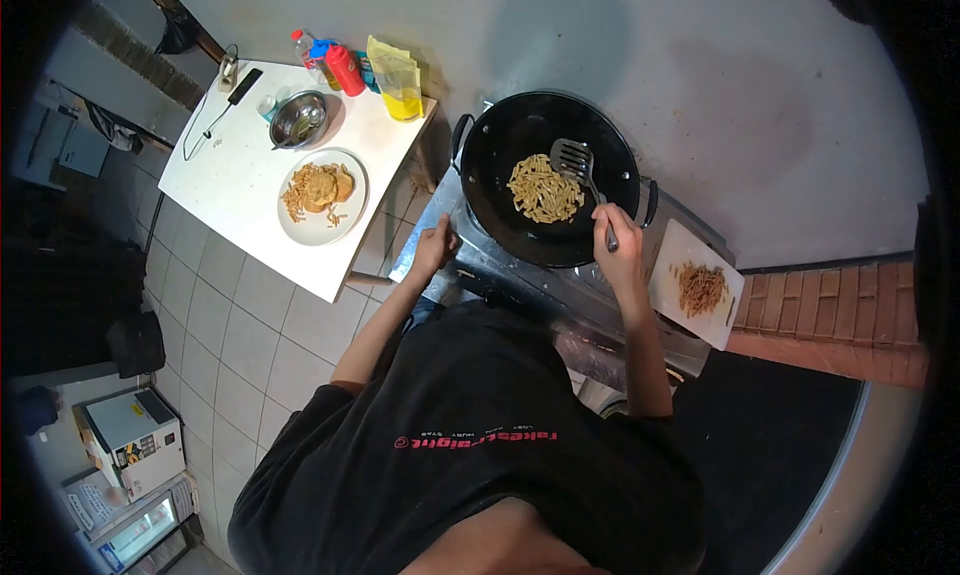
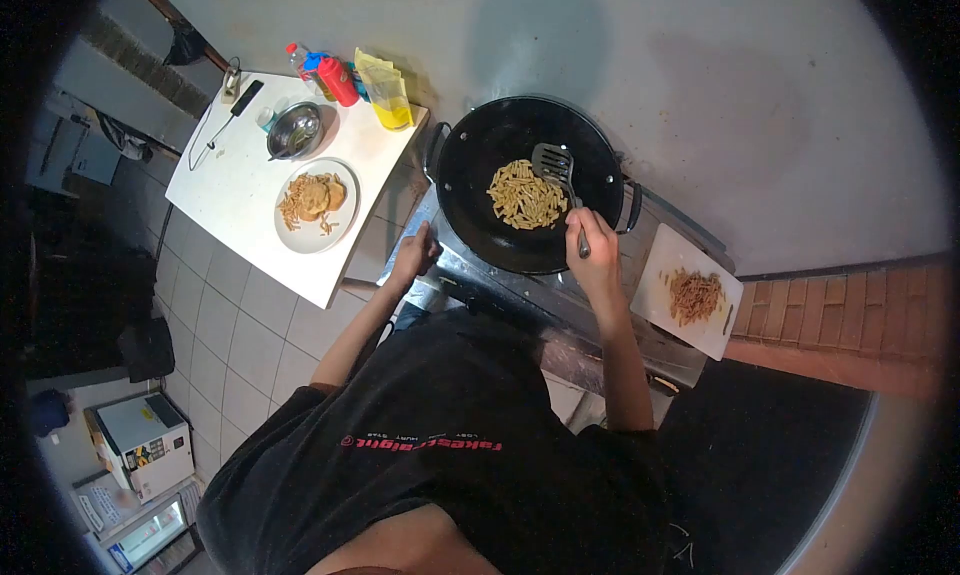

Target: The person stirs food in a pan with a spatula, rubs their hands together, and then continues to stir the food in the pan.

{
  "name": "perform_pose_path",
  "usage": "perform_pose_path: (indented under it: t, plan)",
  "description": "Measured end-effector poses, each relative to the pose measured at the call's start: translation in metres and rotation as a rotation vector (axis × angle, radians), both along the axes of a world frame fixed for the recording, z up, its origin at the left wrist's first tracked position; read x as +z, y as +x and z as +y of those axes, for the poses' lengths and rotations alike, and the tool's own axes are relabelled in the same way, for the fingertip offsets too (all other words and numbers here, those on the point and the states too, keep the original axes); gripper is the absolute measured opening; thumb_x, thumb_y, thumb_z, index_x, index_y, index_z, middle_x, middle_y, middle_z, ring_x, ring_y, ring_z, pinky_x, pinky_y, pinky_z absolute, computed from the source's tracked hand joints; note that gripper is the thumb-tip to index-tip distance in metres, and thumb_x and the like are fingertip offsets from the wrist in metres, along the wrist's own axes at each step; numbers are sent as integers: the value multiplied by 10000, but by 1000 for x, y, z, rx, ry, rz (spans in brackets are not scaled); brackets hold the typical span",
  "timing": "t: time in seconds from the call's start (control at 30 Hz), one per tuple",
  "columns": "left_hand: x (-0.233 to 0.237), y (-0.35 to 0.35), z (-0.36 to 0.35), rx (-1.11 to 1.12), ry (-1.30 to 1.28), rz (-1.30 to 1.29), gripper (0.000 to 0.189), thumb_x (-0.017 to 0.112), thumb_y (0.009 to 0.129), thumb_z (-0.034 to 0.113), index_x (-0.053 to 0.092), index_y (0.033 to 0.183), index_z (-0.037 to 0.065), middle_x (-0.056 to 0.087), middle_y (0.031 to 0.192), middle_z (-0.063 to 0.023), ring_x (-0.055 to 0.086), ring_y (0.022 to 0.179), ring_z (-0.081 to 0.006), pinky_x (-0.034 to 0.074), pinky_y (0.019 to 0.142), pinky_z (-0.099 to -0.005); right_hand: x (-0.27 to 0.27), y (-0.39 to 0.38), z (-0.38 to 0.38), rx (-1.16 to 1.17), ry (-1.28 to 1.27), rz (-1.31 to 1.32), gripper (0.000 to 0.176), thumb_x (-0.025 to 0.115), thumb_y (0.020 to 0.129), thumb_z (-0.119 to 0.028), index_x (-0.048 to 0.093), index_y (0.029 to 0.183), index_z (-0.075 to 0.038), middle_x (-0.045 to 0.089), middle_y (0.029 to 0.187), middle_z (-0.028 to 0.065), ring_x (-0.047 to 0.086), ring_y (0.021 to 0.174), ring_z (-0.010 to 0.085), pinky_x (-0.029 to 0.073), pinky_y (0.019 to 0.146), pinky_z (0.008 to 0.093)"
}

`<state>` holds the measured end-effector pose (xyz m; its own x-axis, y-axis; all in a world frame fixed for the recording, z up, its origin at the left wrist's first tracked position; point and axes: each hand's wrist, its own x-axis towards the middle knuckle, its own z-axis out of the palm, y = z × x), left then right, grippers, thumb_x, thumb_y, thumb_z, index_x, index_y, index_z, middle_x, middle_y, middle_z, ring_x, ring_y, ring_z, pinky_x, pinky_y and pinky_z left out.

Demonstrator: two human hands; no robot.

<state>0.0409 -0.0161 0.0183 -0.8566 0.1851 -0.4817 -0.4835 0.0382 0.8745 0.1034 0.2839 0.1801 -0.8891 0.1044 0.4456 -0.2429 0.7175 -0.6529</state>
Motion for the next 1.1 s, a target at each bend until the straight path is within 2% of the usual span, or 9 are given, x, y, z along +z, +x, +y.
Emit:
perform_pose_path:
  t: [0.1,0.17,0.5,0.57,0.7,0.8,0.87,0.97,1.1]
  plan:
    - [-8,-4,-1,-4,7,11,669,403,984,603,450,531,114,446,487,-4,348,349,-97,221,353,-262,3,0,1,-9,-7,13,76,535,931,-29,568,888,25,619,821,197,624,747,384,493,670,402]
    - [-15,-5,-2,-15,33,-21,672,389,1004,566,457,521,103,414,447,-10,357,339,-130,234,361,-283,3,-2,-1,-22,-16,22,80,535,932,-31,567,887,28,619,821,198,625,748,383,493,670,403]
    - [-18,-3,-1,17,23,-9,684,390,994,586,473,521,100,415,443,-9,353,340,-117,230,360,-278,-6,-15,-14,-26,-73,-1,92,523,938,-38,572,892,25,618,814,201,620,750,389,490,686,422]
    - [-25,-5,-2,5,15,-7,663,405,993,580,448,526,111,465,506,-21,379,377,-111,242,372,-269,-6,-16,-15,-44,-57,16,93,523,939,-41,570,891,23,616,813,201,618,751,391,489,686,424]
    - [-19,-4,-3,-6,-4,-14,667,407,992,581,452,525,106,466,504,-24,373,373,-116,242,373,-275,-5,-18,-13,-34,-45,41,89,520,938,-42,565,896,22,614,812,200,616,753,396,488,685,424]
    - [-20,-5,-4,-14,16,-44,672,410,986,594,457,525,107,461,499,-20,366,368,-113,233,370,-274,4,-16,-15,-53,-54,39,82,523,934,-40,566,902,22,615,814,199,618,756,394,488,684,423]
    - [-25,-5,-1,16,23,10,697,386,998,588,469,511,98,410,439,-5,355,345,-117,231,368,-274,14,-14,-14,-72,-57,40,77,527,931,-37,567,904,23,615,814,199,621,759,390,488,682,422]
    - [-3,-2,0,3,-13,-13,700,388,1000,585,471,508,94,413,439,-8,361,350,-121,239,374,-277,35,-10,-9,-130,-34,57,93,541,926,-59,582,887,14,627,782,218,638,741,395,490,658,426]
    - [-5,-4,0,-17,2,-34,697,389,1003,577,473,508,93,417,441,-11,364,352,-123,243,375,-279,59,-19,10,-307,43,-111,172,552,912,-151,637,860,-11,618,709,247,649,727,418,499,633,434]
